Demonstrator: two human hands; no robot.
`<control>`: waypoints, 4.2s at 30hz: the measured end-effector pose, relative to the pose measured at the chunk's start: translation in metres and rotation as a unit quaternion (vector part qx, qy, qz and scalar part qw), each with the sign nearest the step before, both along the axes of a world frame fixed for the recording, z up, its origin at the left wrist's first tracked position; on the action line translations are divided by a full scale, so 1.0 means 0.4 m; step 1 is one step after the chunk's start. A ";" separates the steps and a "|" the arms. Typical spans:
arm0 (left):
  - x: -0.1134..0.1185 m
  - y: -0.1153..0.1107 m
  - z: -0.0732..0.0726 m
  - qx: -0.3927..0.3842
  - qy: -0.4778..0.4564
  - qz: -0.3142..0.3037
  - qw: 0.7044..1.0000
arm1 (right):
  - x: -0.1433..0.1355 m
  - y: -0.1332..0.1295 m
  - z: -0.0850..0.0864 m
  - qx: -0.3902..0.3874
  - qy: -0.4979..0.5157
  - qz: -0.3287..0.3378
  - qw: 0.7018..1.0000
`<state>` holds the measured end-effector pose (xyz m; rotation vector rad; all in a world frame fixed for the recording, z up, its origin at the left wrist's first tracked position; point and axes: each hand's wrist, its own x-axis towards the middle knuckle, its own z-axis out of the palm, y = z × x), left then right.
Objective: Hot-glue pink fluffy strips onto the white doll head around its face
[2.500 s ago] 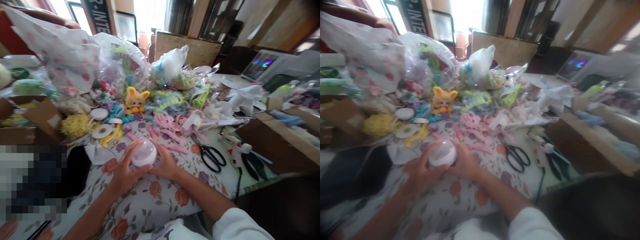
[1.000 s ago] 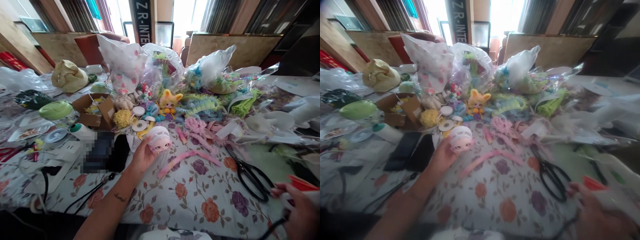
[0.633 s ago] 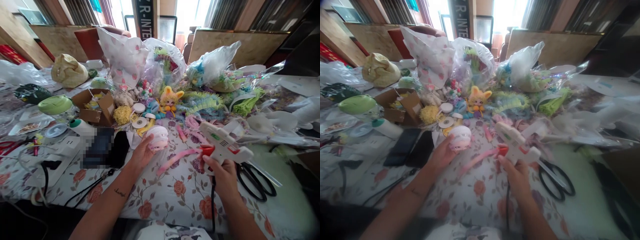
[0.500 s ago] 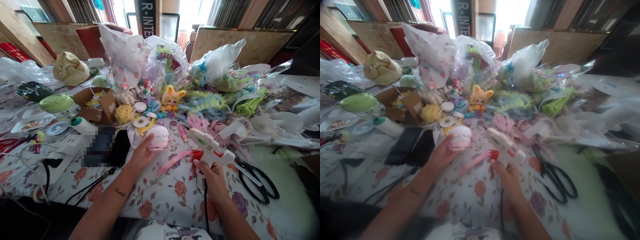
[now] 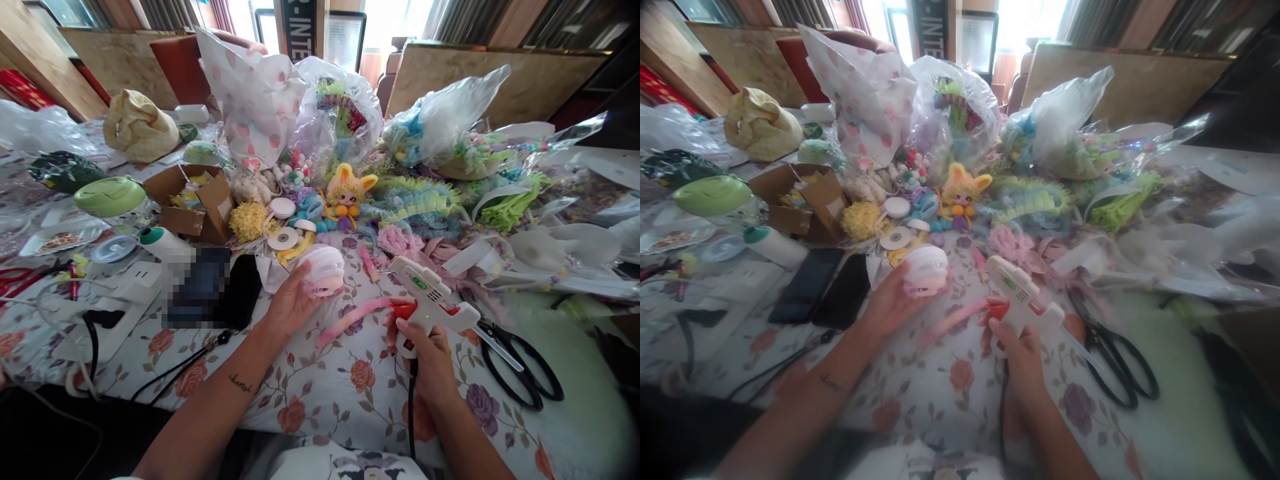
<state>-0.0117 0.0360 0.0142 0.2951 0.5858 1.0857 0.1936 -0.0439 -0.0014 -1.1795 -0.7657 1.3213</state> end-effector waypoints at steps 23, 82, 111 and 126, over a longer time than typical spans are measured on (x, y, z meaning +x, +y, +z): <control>0.001 -0.013 0.009 0.053 -0.007 -0.047 0.997 | -0.002 -0.001 -0.005 0.013 -0.043 -0.030 0.999; -0.006 -0.001 -0.016 0.053 0.093 0.051 0.993 | -0.059 -0.026 -0.012 -0.091 -0.187 0.125 0.970; -0.003 -0.006 -0.015 0.073 0.113 0.037 0.990 | -0.049 -0.020 -0.032 -0.041 -0.237 0.143 0.960; 0.002 -0.005 0.000 0.071 0.112 0.040 0.990 | -0.052 -0.022 -0.022 -0.061 -0.229 0.146 0.961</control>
